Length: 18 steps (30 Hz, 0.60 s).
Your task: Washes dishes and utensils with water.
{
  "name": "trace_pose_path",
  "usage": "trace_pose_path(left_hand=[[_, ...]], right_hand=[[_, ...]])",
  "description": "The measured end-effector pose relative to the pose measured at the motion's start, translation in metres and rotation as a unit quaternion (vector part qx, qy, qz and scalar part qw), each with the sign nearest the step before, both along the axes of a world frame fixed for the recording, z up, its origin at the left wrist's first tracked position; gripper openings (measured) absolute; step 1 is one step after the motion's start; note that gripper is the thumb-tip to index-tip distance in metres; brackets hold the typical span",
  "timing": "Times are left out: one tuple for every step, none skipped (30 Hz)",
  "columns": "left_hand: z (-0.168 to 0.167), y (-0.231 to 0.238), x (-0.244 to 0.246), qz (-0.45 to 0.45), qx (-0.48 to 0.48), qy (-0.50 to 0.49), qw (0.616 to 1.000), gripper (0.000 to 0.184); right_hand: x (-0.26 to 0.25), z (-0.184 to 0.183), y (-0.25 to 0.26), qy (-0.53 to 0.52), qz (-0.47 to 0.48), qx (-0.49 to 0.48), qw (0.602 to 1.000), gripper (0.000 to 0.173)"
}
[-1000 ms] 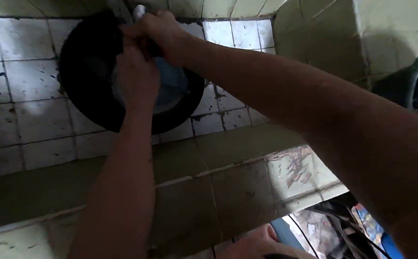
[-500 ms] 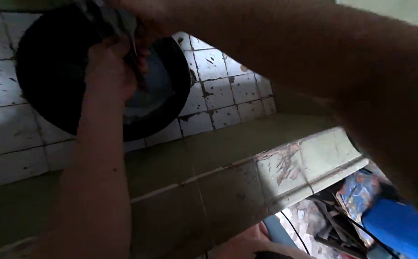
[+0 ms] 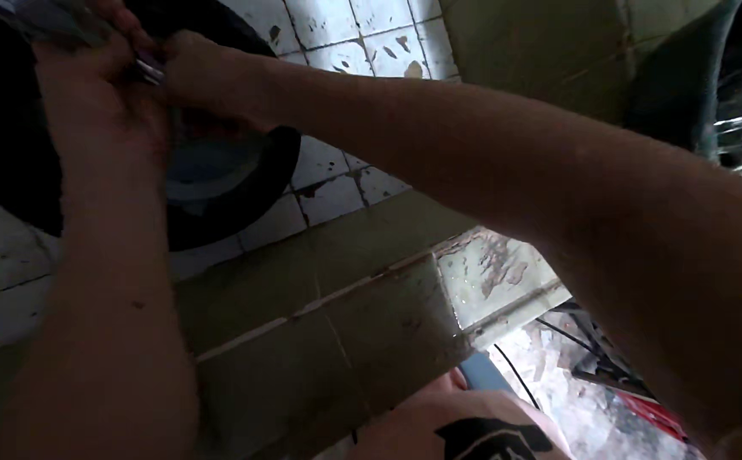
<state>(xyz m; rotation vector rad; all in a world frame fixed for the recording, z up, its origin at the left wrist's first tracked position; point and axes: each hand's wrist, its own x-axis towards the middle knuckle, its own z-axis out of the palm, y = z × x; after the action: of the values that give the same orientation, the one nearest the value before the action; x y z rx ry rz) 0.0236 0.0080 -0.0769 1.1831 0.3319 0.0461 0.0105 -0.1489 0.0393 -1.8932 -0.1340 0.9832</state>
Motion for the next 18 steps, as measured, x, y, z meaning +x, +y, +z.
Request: trace_pose_path(left_hand=[[-0.007, 0.005, 0.002, -0.003, 0.015, -0.010, 1.000, 0.030], [-0.013, 0.010, 0.002, -0.001, 0.021, -0.018, 1.000, 0.033], [-0.014, 0.013, 0.000, 0.007, 0.009, -0.022, 1.000, 0.038], [-0.012, 0.018, -0.002, 0.026, -0.013, -0.026, 0.999, 0.040], [-0.009, 0.022, -0.003, 0.039, -0.052, -0.044, 0.997, 0.040], [-0.006, 0.025, -0.002, 0.039, -0.077, -0.059, 0.995, 0.043], [-0.003, 0.026, -0.001, 0.042, -0.090, -0.064, 0.993, 0.043], [0.000, 0.024, 0.002, 0.039, -0.085, -0.066, 0.993, 0.041], [0.001, 0.021, 0.004, 0.028, -0.071, -0.068, 0.995, 0.038], [0.000, 0.017, 0.005, 0.013, -0.053, -0.069, 0.996, 0.035], [-0.001, 0.012, 0.005, -0.004, -0.039, -0.068, 0.997, 0.033], [-0.001, 0.009, 0.002, -0.019, -0.021, -0.066, 0.997, 0.033], [0.001, 0.006, 0.000, -0.025, 0.005, -0.062, 0.998, 0.033], [0.005, 0.001, -0.004, -0.018, 0.039, -0.046, 0.998, 0.034], [0.012, -0.004, -0.008, -0.004, 0.056, -0.023, 0.998, 0.031], [0.022, -0.007, -0.012, 0.010, 0.062, -0.007, 0.998, 0.025], [0.029, -0.008, -0.014, 0.015, 0.057, -0.008, 0.998, 0.031], [0.033, -0.010, -0.016, 0.021, 0.050, -0.013, 0.998, 0.046]], right_hand=[[-0.001, 0.002, 0.000, -0.012, 0.004, 0.000, 1.000, 0.020], [-0.003, 0.003, -0.001, -0.015, 0.015, 0.002, 1.000, 0.020], [-0.005, 0.002, -0.003, -0.018, 0.038, 0.006, 0.999, 0.023], [-0.006, -0.003, -0.004, -0.018, 0.061, 0.017, 0.998, 0.024], [-0.006, -0.013, -0.005, 0.005, 0.062, 0.048, 0.997, 0.024], [-0.006, -0.018, -0.006, 0.031, 0.075, 0.061, 0.995, 0.021], [-0.006, -0.018, -0.008, 0.056, 0.087, 0.065, 0.993, 0.018], [-0.005, -0.016, -0.010, 0.076, 0.100, 0.058, 0.990, 0.017], [-0.003, -0.014, -0.013, 0.089, 0.111, 0.046, 0.989, 0.017], [-0.002, -0.013, -0.018, 0.098, 0.115, 0.032, 0.988, 0.018], [-0.001, -0.014, -0.021, 0.102, 0.113, 0.022, 0.988, 0.018], [0.000, -0.015, -0.023, 0.103, 0.103, 0.019, 0.989, 0.019], [0.000, -0.017, -0.022, 0.100, 0.083, 0.032, 0.991, 0.018], [0.000, -0.020, -0.020, 0.100, 0.051, 0.059, 0.992, 0.018], [-0.004, -0.023, -0.016, 0.096, 0.014, 0.084, 0.992, 0.016], [-0.006, -0.026, -0.013, 0.085, -0.007, 0.100, 0.991, 0.014], [-0.006, -0.030, -0.011, 0.074, -0.017, 0.108, 0.991, 0.017], [-0.006, -0.034, -0.009, 0.069, -0.024, 0.117, 0.990, 0.021]])
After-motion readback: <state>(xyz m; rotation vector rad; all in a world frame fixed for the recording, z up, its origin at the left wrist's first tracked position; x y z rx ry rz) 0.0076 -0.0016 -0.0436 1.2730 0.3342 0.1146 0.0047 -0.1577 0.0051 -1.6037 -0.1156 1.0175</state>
